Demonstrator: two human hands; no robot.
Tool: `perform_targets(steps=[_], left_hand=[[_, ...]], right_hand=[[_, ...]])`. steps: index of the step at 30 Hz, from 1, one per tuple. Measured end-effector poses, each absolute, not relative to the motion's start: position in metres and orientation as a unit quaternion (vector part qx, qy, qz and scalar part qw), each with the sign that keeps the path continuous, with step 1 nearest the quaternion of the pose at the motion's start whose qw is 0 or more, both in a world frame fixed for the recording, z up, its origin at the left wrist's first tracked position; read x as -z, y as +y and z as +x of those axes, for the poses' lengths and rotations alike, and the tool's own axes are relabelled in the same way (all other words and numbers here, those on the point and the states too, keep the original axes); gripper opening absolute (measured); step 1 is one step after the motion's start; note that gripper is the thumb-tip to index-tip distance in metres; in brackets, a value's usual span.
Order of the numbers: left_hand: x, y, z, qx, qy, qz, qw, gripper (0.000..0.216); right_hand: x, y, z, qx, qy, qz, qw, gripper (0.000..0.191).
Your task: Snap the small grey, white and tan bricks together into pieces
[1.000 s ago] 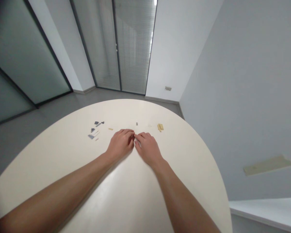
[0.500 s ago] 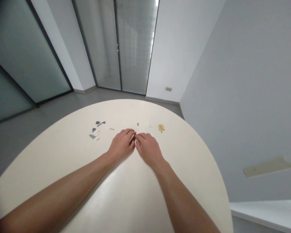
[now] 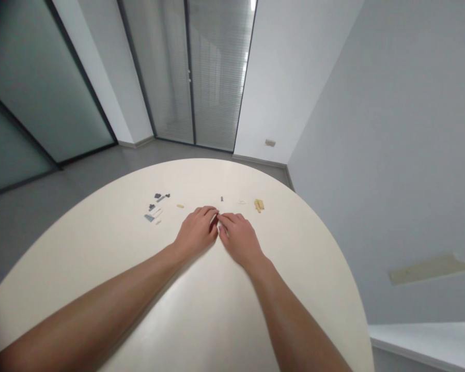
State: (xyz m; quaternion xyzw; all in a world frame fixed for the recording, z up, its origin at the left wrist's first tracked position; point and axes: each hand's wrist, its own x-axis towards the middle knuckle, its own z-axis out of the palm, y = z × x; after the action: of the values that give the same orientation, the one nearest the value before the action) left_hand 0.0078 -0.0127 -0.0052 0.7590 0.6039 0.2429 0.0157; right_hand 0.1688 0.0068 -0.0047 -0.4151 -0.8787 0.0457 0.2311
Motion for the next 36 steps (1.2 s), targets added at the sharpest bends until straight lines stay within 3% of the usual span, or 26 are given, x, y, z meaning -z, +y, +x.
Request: perform_targets(steps=[36], left_hand=[[0.0095, -0.0102, 0.0093, -0.237, 0.612, 0.754, 0.007, 0.030]], right_hand=[[0.0082, 0.0102, 0.1695, -0.053, -0.878, -0.416, 0.229, 0.041]])
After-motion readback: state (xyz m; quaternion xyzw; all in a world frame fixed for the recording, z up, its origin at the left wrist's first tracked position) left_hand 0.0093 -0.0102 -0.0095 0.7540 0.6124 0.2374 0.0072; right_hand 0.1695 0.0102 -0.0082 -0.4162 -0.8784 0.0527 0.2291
